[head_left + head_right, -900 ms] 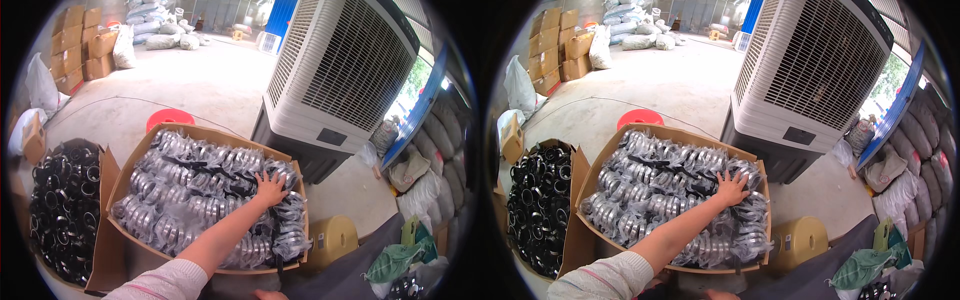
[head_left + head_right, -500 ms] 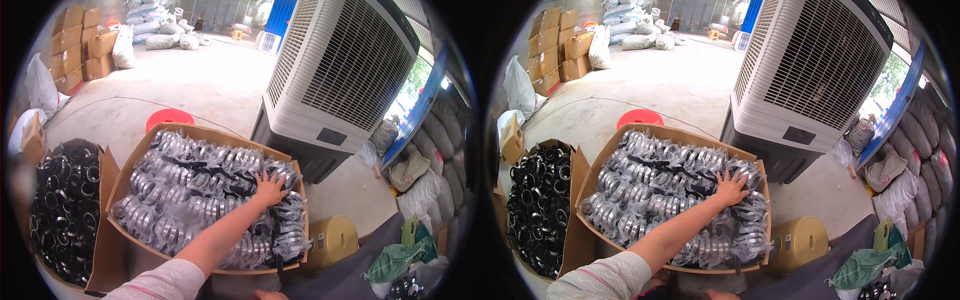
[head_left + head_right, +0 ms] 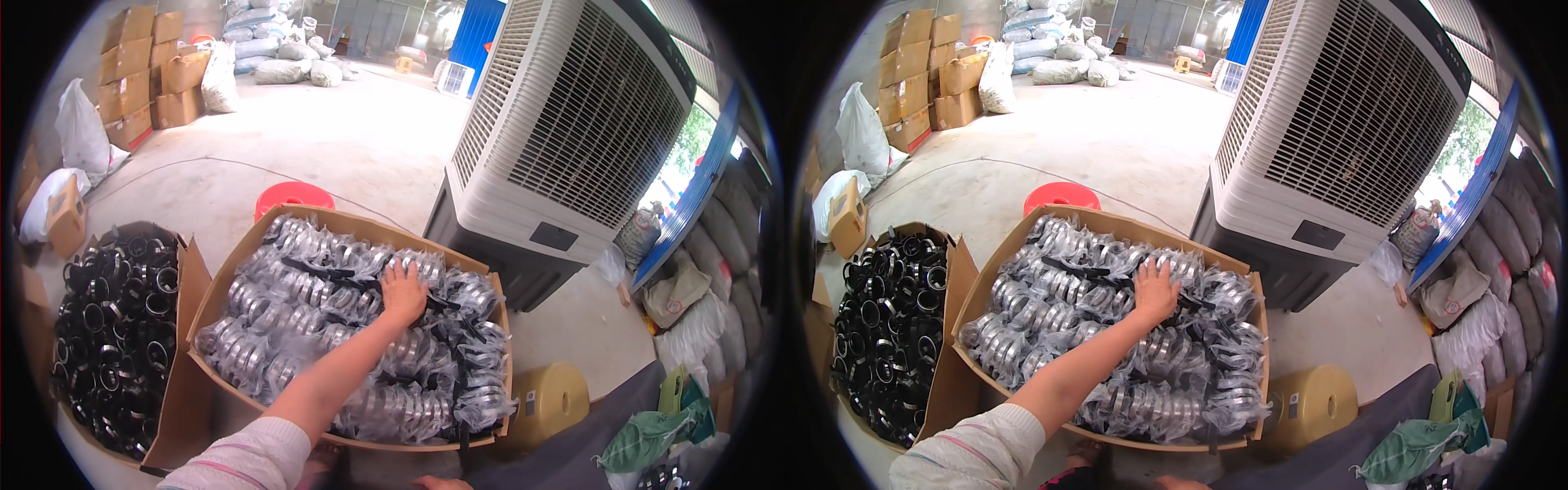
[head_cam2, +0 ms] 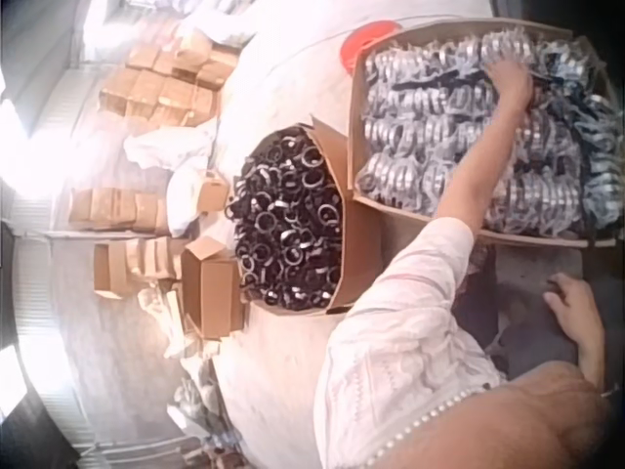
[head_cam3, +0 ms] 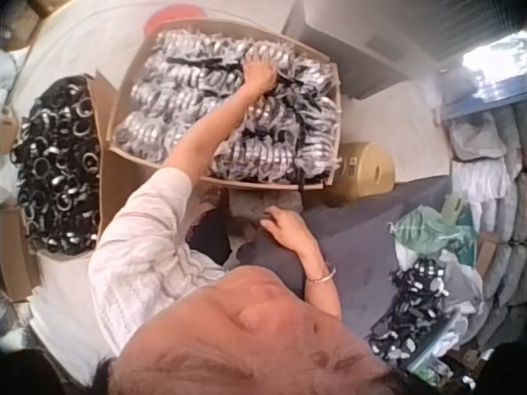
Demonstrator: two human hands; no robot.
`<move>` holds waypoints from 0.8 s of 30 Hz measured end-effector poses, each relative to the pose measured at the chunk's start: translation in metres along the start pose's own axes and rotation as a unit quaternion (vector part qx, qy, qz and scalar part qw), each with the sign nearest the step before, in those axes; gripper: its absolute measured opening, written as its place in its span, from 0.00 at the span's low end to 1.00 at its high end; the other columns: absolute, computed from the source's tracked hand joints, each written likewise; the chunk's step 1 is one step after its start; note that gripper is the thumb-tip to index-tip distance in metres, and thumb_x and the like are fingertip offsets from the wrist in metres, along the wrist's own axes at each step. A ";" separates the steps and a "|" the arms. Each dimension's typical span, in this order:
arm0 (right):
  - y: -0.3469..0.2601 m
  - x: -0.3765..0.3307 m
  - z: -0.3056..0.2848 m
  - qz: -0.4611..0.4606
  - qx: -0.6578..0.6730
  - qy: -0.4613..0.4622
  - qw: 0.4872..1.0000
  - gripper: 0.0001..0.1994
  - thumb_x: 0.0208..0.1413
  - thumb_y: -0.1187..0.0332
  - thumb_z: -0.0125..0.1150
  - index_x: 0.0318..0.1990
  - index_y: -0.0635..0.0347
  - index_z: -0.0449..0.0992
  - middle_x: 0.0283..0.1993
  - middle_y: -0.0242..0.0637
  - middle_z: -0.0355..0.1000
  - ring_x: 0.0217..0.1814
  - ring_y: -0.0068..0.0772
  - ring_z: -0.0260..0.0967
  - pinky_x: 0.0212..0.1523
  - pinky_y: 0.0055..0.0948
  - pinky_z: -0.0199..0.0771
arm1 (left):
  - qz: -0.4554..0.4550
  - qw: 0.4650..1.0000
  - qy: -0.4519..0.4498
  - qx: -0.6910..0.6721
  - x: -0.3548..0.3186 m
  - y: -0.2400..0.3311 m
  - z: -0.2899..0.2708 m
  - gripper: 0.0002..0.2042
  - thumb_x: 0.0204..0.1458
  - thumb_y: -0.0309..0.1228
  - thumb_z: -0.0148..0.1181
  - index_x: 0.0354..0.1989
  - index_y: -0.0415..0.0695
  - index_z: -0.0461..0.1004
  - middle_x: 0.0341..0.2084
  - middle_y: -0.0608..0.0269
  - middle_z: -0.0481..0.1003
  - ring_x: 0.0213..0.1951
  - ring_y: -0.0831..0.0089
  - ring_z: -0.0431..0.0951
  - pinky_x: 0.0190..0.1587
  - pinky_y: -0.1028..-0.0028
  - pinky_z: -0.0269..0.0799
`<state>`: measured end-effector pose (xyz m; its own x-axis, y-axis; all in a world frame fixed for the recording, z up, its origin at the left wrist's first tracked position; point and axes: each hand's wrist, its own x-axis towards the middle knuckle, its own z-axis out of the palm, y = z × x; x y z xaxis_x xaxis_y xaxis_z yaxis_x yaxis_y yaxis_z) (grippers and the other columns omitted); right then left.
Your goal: Inspecting and organizing black plastic rings in a cardboard box.
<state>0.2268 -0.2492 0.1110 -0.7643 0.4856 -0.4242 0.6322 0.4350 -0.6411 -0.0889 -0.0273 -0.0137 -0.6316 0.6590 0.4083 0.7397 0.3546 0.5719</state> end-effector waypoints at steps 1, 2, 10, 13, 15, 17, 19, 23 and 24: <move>-0.001 0.000 -0.001 0.005 0.002 -0.004 1.000 0.17 0.52 0.62 0.57 0.44 0.66 0.73 0.39 0.56 0.73 0.43 0.57 0.70 0.41 0.44 0.71 | -0.013 1.000 -0.017 -0.010 0.003 -0.006 0.000 0.29 0.52 0.44 0.53 0.61 0.44 0.59 0.60 0.35 0.54 0.61 0.36 0.53 0.59 0.47 0.53; -0.001 0.000 -0.001 0.009 0.005 -0.007 1.000 0.17 0.52 0.62 0.57 0.44 0.66 0.73 0.39 0.56 0.73 0.43 0.57 0.70 0.41 0.44 0.71 | -0.013 1.000 -0.016 -0.010 0.003 -0.010 0.003 0.29 0.52 0.44 0.53 0.61 0.44 0.59 0.60 0.35 0.54 0.61 0.36 0.53 0.59 0.47 0.53; 0.000 0.000 -0.001 0.007 0.005 0.000 1.000 0.17 0.52 0.61 0.57 0.43 0.66 0.73 0.38 0.56 0.73 0.42 0.57 0.70 0.41 0.44 0.71 | -0.085 0.994 -0.065 -0.030 0.007 -0.004 -0.003 0.28 0.51 0.44 0.55 0.58 0.45 0.60 0.60 0.27 0.50 0.57 0.35 0.57 0.57 0.48 0.56; 0.001 0.000 0.000 0.002 0.004 0.003 1.000 0.17 0.52 0.61 0.57 0.43 0.66 0.73 0.37 0.55 0.73 0.42 0.57 0.70 0.41 0.44 0.71 | -0.088 0.994 -0.069 -0.011 0.007 -0.005 0.003 0.29 0.50 0.45 0.56 0.59 0.45 0.60 0.60 0.27 0.50 0.56 0.36 0.57 0.56 0.48 0.56; 0.001 0.001 0.001 0.002 0.002 0.003 1.000 0.17 0.52 0.61 0.57 0.43 0.66 0.73 0.37 0.55 0.73 0.42 0.57 0.71 0.40 0.44 0.71 | -0.079 0.995 -0.066 0.002 0.005 -0.007 0.006 0.30 0.50 0.46 0.55 0.60 0.45 0.59 0.60 0.27 0.49 0.56 0.36 0.57 0.56 0.48 0.56; 0.002 0.001 0.002 -0.001 0.004 0.006 1.000 0.16 0.52 0.61 0.57 0.43 0.66 0.73 0.37 0.55 0.73 0.41 0.57 0.71 0.40 0.45 0.71 | -0.071 0.995 -0.062 0.016 0.003 -0.009 0.010 0.30 0.51 0.47 0.53 0.61 0.45 0.59 0.60 0.26 0.49 0.56 0.36 0.58 0.55 0.48 0.57; 0.003 0.001 0.002 -0.004 0.004 0.008 1.000 0.16 0.52 0.61 0.57 0.43 0.66 0.73 0.37 0.55 0.73 0.41 0.57 0.71 0.40 0.45 0.71 | -0.055 0.997 -0.056 0.030 0.001 -0.008 0.011 0.32 0.51 0.48 0.54 0.61 0.45 0.58 0.60 0.26 0.48 0.57 0.36 0.57 0.56 0.48 0.55; 0.003 0.000 0.002 -0.007 0.007 0.011 1.000 0.16 0.52 0.61 0.58 0.42 0.66 0.73 0.36 0.55 0.73 0.41 0.57 0.71 0.40 0.45 0.71 | -0.051 0.996 -0.060 0.047 -0.001 -0.007 0.011 0.32 0.51 0.48 0.54 0.62 0.44 0.58 0.61 0.27 0.48 0.57 0.36 0.57 0.57 0.48 0.54; 0.003 0.000 0.002 -0.007 0.007 0.011 1.000 0.16 0.52 0.61 0.58 0.42 0.66 0.73 0.36 0.55 0.73 0.41 0.57 0.71 0.40 0.45 0.71 | -0.056 0.995 -0.071 0.038 0.000 -0.006 0.009 0.33 0.50 0.48 0.54 0.62 0.44 0.57 0.61 0.27 0.47 0.58 0.36 0.55 0.57 0.49 0.54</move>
<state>0.2284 -0.2491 0.1076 -0.7701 0.4966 -0.4006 0.6194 0.4312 -0.6561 -0.0909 -0.0239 -0.0232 -0.6761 0.6975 0.2373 0.6852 0.4770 0.5504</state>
